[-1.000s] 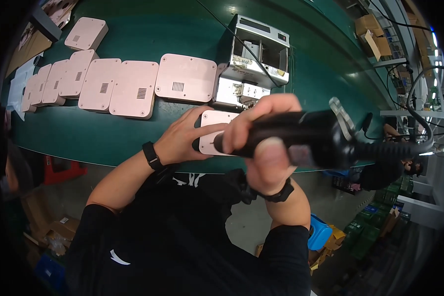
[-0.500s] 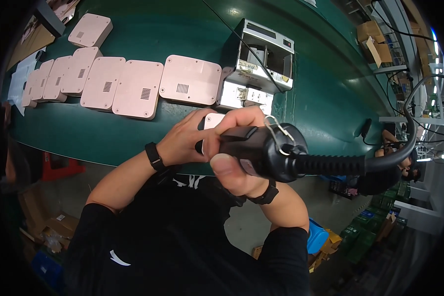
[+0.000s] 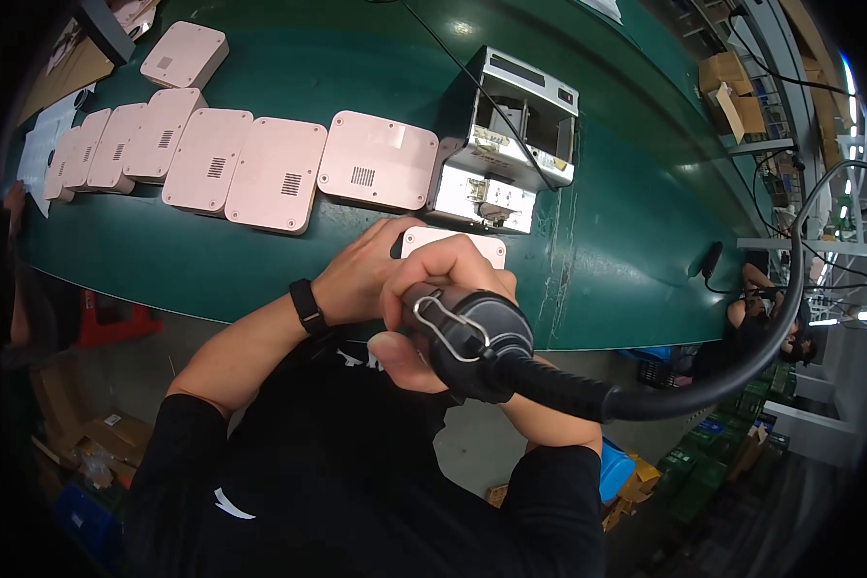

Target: The person fits a speaker and a circuit board into a pink plastic housing, places a cover on top, and secures it by driving screws with a power screwdriver. They then repeat the process for a second unit, fastening its cover with the power screwdriver.

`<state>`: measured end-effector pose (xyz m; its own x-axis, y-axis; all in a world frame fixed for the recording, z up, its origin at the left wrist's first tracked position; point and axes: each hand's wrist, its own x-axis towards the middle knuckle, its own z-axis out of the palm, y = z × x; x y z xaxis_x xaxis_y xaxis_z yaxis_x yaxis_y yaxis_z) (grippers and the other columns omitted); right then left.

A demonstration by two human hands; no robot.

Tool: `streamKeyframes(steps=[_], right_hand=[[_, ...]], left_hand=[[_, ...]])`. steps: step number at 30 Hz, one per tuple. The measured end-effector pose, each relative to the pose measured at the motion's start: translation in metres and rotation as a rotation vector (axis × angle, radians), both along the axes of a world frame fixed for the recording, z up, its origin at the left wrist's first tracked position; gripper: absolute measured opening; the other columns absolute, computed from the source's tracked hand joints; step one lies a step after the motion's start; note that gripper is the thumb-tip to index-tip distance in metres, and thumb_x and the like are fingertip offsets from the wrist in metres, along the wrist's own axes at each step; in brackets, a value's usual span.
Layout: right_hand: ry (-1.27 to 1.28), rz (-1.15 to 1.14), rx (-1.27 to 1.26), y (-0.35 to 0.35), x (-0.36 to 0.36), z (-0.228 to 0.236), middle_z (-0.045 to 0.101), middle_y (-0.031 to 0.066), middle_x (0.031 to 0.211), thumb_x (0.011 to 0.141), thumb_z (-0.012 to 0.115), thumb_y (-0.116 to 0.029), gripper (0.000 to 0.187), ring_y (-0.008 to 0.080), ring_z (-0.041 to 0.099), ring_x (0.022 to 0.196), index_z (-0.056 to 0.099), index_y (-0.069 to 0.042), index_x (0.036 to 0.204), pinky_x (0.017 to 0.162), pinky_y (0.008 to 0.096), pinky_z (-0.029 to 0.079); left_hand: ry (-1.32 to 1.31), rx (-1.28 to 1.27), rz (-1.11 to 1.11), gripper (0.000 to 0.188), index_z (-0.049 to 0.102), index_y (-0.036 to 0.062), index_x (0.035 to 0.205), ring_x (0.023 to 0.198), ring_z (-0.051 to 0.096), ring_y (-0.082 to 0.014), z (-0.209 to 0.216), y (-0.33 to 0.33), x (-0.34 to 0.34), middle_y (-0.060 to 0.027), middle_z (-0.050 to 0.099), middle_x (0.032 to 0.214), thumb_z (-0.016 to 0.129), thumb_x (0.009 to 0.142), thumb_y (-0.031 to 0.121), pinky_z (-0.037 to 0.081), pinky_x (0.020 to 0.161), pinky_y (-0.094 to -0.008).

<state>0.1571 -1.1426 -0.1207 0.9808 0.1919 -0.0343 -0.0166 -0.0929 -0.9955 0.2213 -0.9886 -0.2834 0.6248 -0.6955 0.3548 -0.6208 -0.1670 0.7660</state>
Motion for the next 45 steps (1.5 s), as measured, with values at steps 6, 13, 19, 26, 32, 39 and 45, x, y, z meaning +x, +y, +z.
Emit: streamKeyframes(steps=[6, 13, 19, 26, 32, 39, 45], right_hand=[[-0.068, -0.048, 0.045, 0.007, -0.001, -0.010, 0.064, 0.0065, 0.082, 0.080, 0.089, -0.060, 0.073, 0.0200, 0.065, 0.077, 0.049, -0.007, 0.112, 0.074, 0.0371, 0.056], [-0.578, -0.132, 0.635, -0.055, -0.020, 0.090, 0.059, 0.0027, 0.072, 0.096, 0.068, -0.052, 0.053, 0.0156, 0.060, 0.058, 0.051, -0.005, 0.112, 0.054, 0.0265, 0.049], [-0.629, -0.392, 0.746, -0.102, -0.052, 0.074, 0.057, 0.0031, 0.075, 0.097, 0.060, -0.069, 0.067, 0.0177, 0.055, 0.056, 0.054, -0.005, 0.115, 0.051, 0.0336, 0.047], [-0.589, -0.600, 0.715, -0.098, -0.079, 0.044, 0.053, 0.0013, 0.071, 0.104, 0.055, -0.060, 0.055, 0.0139, 0.050, 0.052, 0.052, -0.006, 0.112, 0.050, 0.0293, 0.044], [-0.599, -0.747, 0.767, -0.123, -0.105, 0.015, 0.051, 0.0006, 0.070, 0.109, 0.051, -0.053, 0.044, 0.0117, 0.047, 0.052, 0.052, -0.008, 0.111, 0.049, 0.0261, 0.042], [-0.530, -1.058, 0.772, -0.167, -0.120, -0.014, 0.052, 0.0003, 0.068, 0.111, 0.047, -0.054, 0.043, 0.0114, 0.048, 0.050, 0.052, -0.011, 0.110, 0.045, 0.0250, 0.040], [-0.416, -1.172, 0.756, -0.184, -0.101, -0.031, 0.051, -0.0005, 0.066, 0.112, 0.046, -0.054, 0.042, 0.0112, 0.048, 0.049, 0.051, -0.012, 0.108, 0.045, 0.0255, 0.040]], left_hand=[[0.161, -0.052, -0.055, 0.079, 0.066, 0.0273, 0.143, 0.128, 0.056, -0.0408, -0.016, -0.005, 0.006, -0.0193, 0.053, 0.143, 0.094, 0.068, 0.024, 0.051, 0.109, -0.0483], [0.633, -0.042, -0.220, 0.073, 0.060, 0.0155, 0.149, 0.126, 0.061, -0.0400, 0.059, 0.074, -0.010, -0.0203, 0.056, 0.146, 0.088, 0.083, 0.031, 0.054, 0.107, -0.0451], [1.629, -0.614, -0.266, 0.073, 0.039, 0.0089, 0.161, 0.126, 0.065, -0.0428, 0.071, 0.110, -0.035, -0.0212, 0.054, 0.152, 0.061, 0.104, 0.049, 0.060, 0.101, -0.0458], [1.614, -0.707, -0.133, 0.076, 0.034, 0.0125, 0.163, 0.115, 0.069, -0.0494, 0.118, 0.116, 0.003, -0.0231, 0.053, 0.152, 0.045, 0.106, 0.062, 0.064, 0.092, -0.0492], [1.542, -0.943, 0.080, 0.075, 0.038, 0.0147, 0.161, 0.122, 0.063, -0.0501, 0.131, 0.123, 0.122, -0.0214, 0.049, 0.154, 0.049, 0.105, 0.064, 0.064, 0.088, -0.0426], [1.402, -0.912, 0.475, 0.072, 0.041, 0.0174, 0.159, 0.130, 0.052, -0.0505, 0.112, 0.109, 0.233, -0.0186, 0.043, 0.156, 0.053, 0.105, 0.062, 0.062, 0.088, -0.0364], [1.172, -0.643, 0.458, 0.074, 0.040, 0.0080, 0.159, 0.128, 0.060, -0.0431, 0.026, 0.082, 0.335, -0.0199, 0.054, 0.148, 0.058, 0.105, 0.055, 0.063, 0.091, -0.0412]])
